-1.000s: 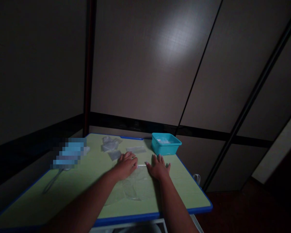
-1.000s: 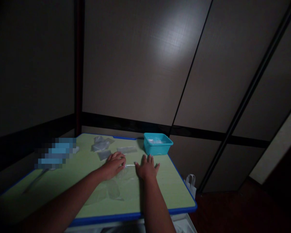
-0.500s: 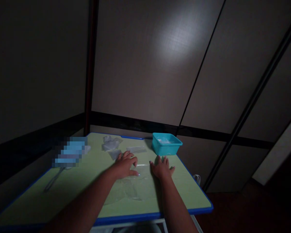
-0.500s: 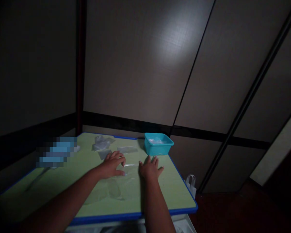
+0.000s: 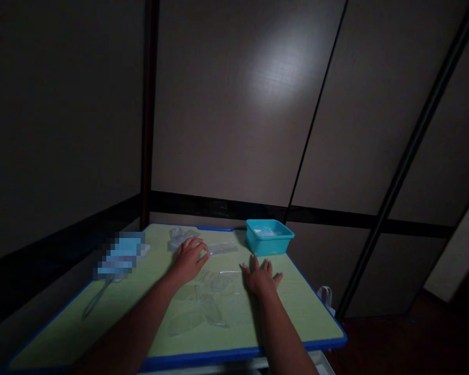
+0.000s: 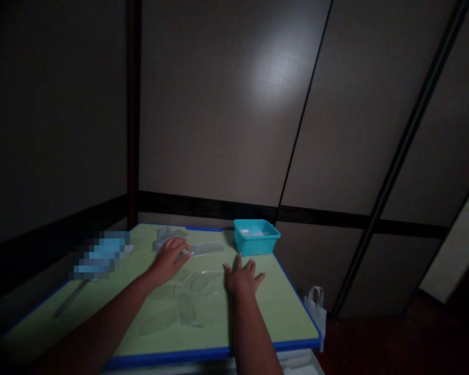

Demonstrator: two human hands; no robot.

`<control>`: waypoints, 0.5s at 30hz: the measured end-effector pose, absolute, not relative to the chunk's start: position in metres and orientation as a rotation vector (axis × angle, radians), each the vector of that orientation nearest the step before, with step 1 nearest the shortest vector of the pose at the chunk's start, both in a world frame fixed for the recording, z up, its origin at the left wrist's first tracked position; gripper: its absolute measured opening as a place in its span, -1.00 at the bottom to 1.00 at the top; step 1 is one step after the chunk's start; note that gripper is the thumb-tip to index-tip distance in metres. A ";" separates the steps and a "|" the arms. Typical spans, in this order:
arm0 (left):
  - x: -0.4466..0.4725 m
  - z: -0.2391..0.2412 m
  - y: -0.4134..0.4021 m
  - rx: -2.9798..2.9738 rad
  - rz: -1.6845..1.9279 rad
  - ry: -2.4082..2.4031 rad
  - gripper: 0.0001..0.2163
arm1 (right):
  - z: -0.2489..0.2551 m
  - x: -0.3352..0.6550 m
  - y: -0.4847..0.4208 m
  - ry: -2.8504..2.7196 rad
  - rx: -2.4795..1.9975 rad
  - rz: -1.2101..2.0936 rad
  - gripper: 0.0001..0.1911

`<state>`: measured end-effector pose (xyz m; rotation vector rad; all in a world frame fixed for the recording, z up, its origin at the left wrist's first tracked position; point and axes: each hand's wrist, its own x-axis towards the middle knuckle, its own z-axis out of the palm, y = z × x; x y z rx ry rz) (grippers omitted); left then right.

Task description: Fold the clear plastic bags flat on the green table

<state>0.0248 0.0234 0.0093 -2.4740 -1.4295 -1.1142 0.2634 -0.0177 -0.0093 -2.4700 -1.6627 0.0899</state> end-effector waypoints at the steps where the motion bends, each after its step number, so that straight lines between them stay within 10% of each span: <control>1: 0.020 0.009 0.022 -2.501 -1.074 -1.430 -0.81 | -0.009 0.263 -0.018 -1.660 -2.465 0.086 -0.26; 15: -0.037 -0.016 -0.009 -2.645 -0.440 -1.618 -0.53 | -0.002 0.228 -0.037 -2.210 -1.747 0.110 -0.38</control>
